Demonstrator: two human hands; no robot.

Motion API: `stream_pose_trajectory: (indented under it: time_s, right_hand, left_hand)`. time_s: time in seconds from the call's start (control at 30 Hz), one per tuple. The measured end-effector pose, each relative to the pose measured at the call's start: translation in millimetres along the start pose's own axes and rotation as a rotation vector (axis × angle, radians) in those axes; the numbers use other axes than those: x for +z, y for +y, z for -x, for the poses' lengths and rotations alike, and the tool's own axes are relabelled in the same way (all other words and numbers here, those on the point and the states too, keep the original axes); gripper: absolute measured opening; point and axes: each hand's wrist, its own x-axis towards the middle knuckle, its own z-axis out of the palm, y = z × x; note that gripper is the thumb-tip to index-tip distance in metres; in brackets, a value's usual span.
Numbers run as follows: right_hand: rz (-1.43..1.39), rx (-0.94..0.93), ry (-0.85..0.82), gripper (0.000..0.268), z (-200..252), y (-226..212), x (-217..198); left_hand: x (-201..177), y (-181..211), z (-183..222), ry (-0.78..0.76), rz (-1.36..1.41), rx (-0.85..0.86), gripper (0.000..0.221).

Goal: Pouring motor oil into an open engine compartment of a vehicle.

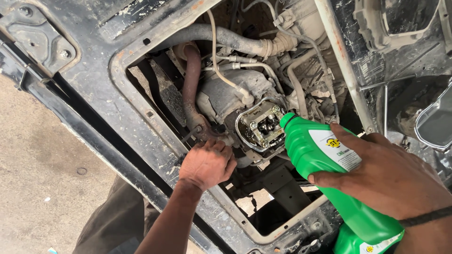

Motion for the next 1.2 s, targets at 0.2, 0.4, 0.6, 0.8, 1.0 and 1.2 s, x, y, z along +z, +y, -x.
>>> stream_pose_trajectory:
  time_s: [0.2, 0.4, 0.6, 0.8, 1.0, 1.2]
  right_hand:
    - [0.004, 0.012, 0.008, 0.038, -8, 3, 11]
    - [0.059, -0.06, 0.088, 0.041, -15, 7, 24]
    - [-0.248, 0.067, 0.121, 0.094, -19, 9, 26]
    - [-0.52, 0.27, 0.096, 0.121, -13, 6, 15]
    - [-0.543, 0.262, 0.096, 0.121, -17, 7, 19]
    - [-0.534, 0.258, 0.091, 0.119, -15, 10, 27]
  left_hand:
    - [2, 0, 1, 0.015, -0.002, 0.004, 0.03]
    - [3, 0, 0, -0.043, -0.015, -0.008, 0.031]
    - [1, 1, 0, -0.014, -0.023, 0.0, 0.031]
    - [1, 1, 0, 0.002, -0.014, 0.003, 0.031]
    - [3, 0, 1, 0.01, -0.021, 0.003, 0.031]
    - [2, 0, 1, 0.003, -0.018, 0.001, 0.031]
